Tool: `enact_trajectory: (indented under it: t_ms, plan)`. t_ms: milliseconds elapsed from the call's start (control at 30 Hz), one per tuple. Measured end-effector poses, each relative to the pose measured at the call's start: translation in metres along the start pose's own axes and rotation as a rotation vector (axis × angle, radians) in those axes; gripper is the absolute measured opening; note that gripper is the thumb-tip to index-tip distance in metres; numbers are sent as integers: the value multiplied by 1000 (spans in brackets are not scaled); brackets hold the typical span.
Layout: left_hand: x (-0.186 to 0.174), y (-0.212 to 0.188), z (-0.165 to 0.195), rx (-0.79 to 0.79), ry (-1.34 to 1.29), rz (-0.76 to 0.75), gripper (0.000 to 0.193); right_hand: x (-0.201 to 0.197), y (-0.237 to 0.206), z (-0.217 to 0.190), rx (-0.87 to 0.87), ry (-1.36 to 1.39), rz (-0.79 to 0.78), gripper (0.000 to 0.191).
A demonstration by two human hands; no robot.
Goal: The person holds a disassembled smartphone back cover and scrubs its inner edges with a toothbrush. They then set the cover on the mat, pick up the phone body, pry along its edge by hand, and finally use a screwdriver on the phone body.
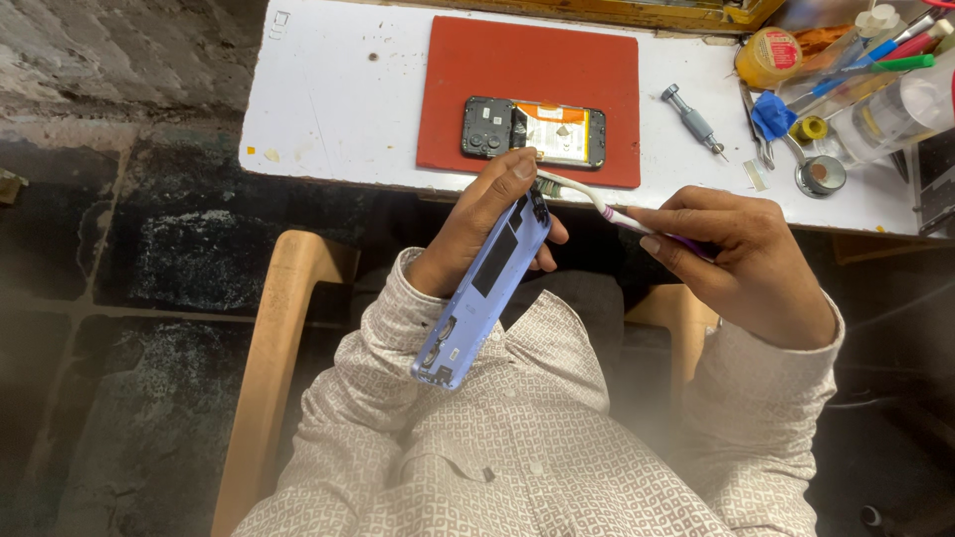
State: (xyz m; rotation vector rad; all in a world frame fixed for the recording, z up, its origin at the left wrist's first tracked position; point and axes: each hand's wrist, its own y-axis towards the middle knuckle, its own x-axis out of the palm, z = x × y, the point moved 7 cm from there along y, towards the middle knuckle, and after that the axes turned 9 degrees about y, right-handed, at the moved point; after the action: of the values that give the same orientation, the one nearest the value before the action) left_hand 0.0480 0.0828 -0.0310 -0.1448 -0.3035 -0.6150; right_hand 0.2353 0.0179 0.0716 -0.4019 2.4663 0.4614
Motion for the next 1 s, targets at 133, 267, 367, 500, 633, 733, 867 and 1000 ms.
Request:
enact_trajectory:
  t_ms: [133, 267, 367, 500, 633, 733, 867, 1000]
  plan:
    - [0, 2, 0, 24, -18, -14, 85, 0, 1, 3, 26, 18, 10, 30]
    - [-2, 1, -1, 27, -43, -25, 84, 2, 1, 7, 50, 83, 36, 27]
    - [-3, 1, 0, 53, -54, -48, 85, 3, 0, 7, 56, 63, 76, 25]
    - [-2, 2, 2, 80, -78, -66, 87, 1, 0, 9, 84, 45, 81, 25]
    - [-4, 1, 1, 37, -38, -28, 88, 2, 1, 10, 91, 76, 54, 24]
    - [-1, 0, 3, 25, -9, -22, 89, 2, -1, 11, 111, 115, 45, 26]
    - [3, 0, 5, 5, -5, -14, 91, 0, -3, 13, 139, 131, 13, 29]
    - [5, -2, 7, 11, -6, -6, 91, 0, -3, 9, 94, 146, 2, 29]
